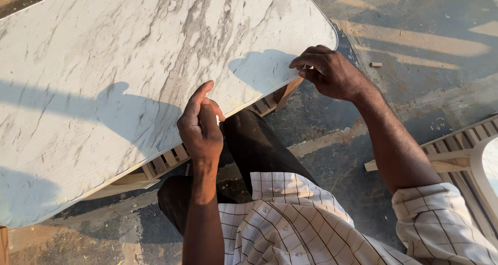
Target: The person sits on the floor and uses a small white sanding block to rub and smooth the edges and corners of marble-topped wooden tables. They work on one table edge, then shift to another table, repeatedly running the block along the edges and corners.
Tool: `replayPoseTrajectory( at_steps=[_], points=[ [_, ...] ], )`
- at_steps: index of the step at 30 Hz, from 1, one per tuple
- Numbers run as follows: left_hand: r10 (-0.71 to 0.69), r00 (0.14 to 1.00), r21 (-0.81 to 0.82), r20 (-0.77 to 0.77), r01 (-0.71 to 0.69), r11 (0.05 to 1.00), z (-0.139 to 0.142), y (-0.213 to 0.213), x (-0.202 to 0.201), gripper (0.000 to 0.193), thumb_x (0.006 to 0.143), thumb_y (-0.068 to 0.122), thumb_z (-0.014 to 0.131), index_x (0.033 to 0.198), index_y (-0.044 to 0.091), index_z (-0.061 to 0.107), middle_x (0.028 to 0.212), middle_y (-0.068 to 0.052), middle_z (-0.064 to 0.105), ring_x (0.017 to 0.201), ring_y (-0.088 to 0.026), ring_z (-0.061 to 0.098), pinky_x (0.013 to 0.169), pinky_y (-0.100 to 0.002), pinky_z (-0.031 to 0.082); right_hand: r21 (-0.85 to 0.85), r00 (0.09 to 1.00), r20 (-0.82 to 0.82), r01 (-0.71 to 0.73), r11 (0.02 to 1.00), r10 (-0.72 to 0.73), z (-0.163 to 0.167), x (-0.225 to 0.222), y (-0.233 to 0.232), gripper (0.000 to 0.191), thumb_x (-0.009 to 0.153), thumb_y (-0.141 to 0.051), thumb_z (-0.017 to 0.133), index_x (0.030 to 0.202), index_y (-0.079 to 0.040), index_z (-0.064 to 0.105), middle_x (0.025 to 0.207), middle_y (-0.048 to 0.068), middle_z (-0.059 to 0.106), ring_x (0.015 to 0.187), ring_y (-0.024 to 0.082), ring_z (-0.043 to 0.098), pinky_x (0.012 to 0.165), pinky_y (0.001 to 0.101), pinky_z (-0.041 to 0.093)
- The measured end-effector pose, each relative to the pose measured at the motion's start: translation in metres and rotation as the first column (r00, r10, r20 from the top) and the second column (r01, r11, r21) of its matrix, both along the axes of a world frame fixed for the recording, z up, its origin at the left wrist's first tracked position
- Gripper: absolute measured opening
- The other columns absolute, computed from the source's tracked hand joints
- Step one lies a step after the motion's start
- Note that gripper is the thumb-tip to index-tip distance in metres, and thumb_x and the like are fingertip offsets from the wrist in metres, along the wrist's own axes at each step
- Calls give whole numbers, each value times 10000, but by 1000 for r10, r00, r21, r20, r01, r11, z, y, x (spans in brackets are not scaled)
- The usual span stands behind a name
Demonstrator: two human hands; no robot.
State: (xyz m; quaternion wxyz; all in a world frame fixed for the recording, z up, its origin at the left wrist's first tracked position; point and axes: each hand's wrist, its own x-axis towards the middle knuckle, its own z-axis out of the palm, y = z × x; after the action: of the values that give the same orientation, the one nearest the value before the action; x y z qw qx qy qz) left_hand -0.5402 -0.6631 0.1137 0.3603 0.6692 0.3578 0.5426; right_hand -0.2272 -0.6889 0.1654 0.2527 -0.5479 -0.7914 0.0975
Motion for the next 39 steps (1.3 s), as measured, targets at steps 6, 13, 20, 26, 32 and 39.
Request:
replayPoseTrajectory(
  at_steps=[6, 13, 20, 26, 32, 39],
  points=[
    [65, 997, -143, 29, -60, 988, -3, 33, -12, 386, 1140, 298, 503, 1296, -1, 691, 652, 7, 582, 610, -44, 544, 605, -241, 454, -188, 965, 155, -182, 965, 212, 1, 10, 52, 154, 938, -44, 682, 1086, -18, 720, 1026, 125, 721, 979, 250, 733, 810, 357, 627],
    [80, 997, -192, -20, -82, 978, -2, 31, -13, 409, 1098, 335, 547, 1276, 2, 704, 692, -1, 632, 628, -49, 581, 600, -247, 482, -211, 929, 274, -194, 958, 249, 13, 14, 54, 91, 919, 58, 655, 969, -4, 699, 999, 89, 718, 958, 224, 738, 810, 347, 630],
    [74, 997, -198, -30, -78, 977, -5, 32, -13, 406, 1069, 347, 578, 1270, 19, 706, 695, -24, 665, 662, -85, 678, 639, -271, 561, -156, 895, 310, -285, 946, 321, 17, 13, 55, 86, 901, 54, 672, 966, -3, 660, 981, 100, 694, 958, 247, 720, 808, 371, 619],
    [48, 999, -167, -2, -48, 985, -11, 33, -14, 396, 1076, 347, 567, 1279, 34, 701, 753, -40, 696, 691, -99, 704, 650, -288, 601, -188, 941, 187, -248, 950, 282, 18, 19, 47, 139, 938, 52, 640, 1073, 17, 654, 1117, 144, 678, 1038, 255, 707, 821, 350, 626],
    [61, 998, -147, -33, -65, 987, -10, 31, -14, 384, 1076, 335, 575, 1265, 28, 706, 764, -62, 714, 705, -107, 720, 646, -291, 584, -51, 895, 351, -274, 960, 274, 13, 15, 41, 137, 898, 17, 689, 1031, -13, 680, 1098, 115, 697, 1088, 266, 698, 910, 367, 612],
    [28, 999, -134, 30, -24, 991, -13, 32, -17, 381, 1077, 333, 583, 1272, 29, 703, 796, -68, 720, 714, -112, 719, 646, -287, 586, 290, 828, 549, -59, 955, -116, -43, 17, -30, 159, 933, 33, 702, 1029, -91, 681, 1044, 47, 677, 1013, 206, 698, 960, 393, 569]
  ],
)
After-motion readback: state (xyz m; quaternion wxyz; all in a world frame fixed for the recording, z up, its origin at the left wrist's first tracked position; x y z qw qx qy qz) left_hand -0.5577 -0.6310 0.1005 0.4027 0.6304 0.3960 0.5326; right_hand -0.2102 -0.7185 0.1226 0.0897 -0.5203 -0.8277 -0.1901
